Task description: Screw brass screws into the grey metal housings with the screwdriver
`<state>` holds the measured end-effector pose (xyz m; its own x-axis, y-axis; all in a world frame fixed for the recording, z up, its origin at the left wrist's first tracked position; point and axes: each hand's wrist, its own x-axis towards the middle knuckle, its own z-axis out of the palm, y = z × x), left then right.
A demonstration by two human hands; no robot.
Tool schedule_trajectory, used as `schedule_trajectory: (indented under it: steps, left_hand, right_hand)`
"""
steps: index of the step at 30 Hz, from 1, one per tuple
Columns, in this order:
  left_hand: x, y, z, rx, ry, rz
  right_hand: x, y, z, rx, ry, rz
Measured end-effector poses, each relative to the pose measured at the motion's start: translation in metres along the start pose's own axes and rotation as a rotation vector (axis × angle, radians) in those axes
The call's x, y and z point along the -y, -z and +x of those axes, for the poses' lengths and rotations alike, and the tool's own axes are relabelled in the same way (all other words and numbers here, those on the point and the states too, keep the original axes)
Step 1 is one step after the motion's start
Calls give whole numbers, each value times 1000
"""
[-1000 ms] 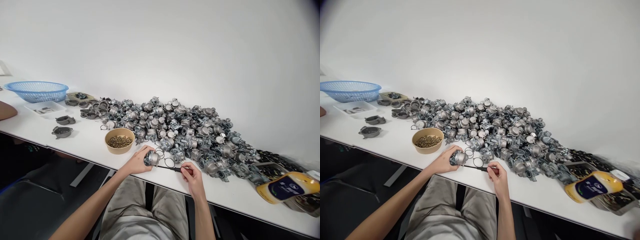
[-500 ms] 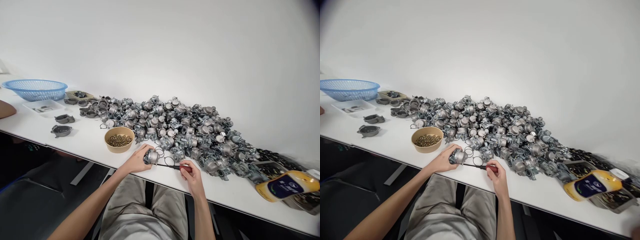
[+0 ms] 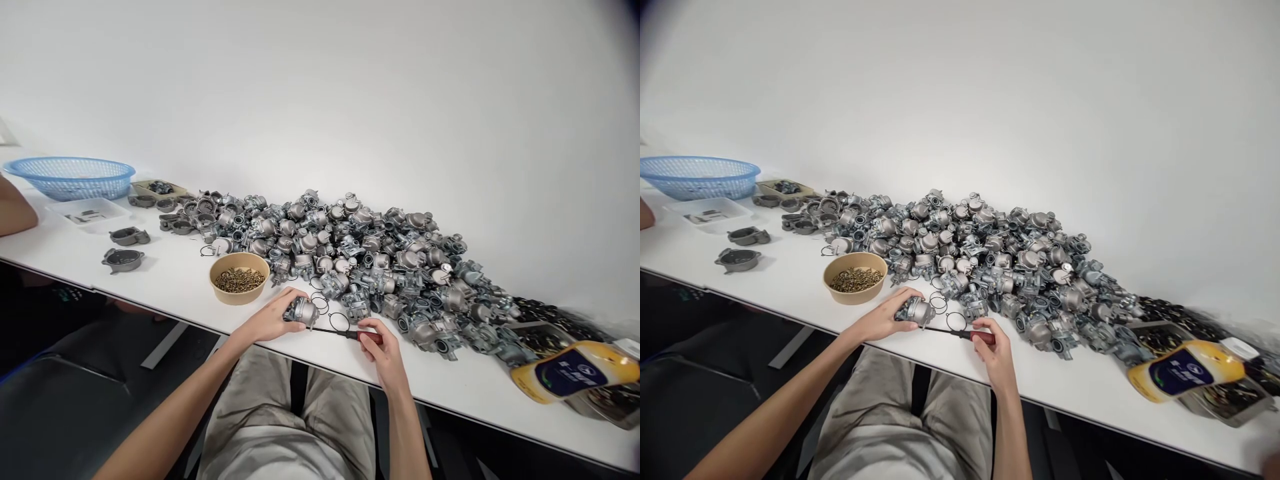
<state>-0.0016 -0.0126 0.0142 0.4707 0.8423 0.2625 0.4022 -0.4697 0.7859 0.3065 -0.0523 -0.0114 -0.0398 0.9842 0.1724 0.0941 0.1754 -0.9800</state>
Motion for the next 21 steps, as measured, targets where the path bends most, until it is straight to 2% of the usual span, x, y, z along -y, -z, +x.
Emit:
schedule_trajectory:
  steps: [7,12,17,21]
  left_hand:
    - [-1,2,-3,25,-15,4]
    - [3,-1,-4,-4,-31,25]
    - [0,-4,-4,-37,-23,38]
    - [-3,-4,-5,-49,-19,50]
  right_hand:
    - [3,-7,2,-106,-15,-121]
    - [5,-6,1,-64,12,-161]
    - [6,-1,-1,-15,64,-67]
    - [3,-5,0,-78,-3,-72]
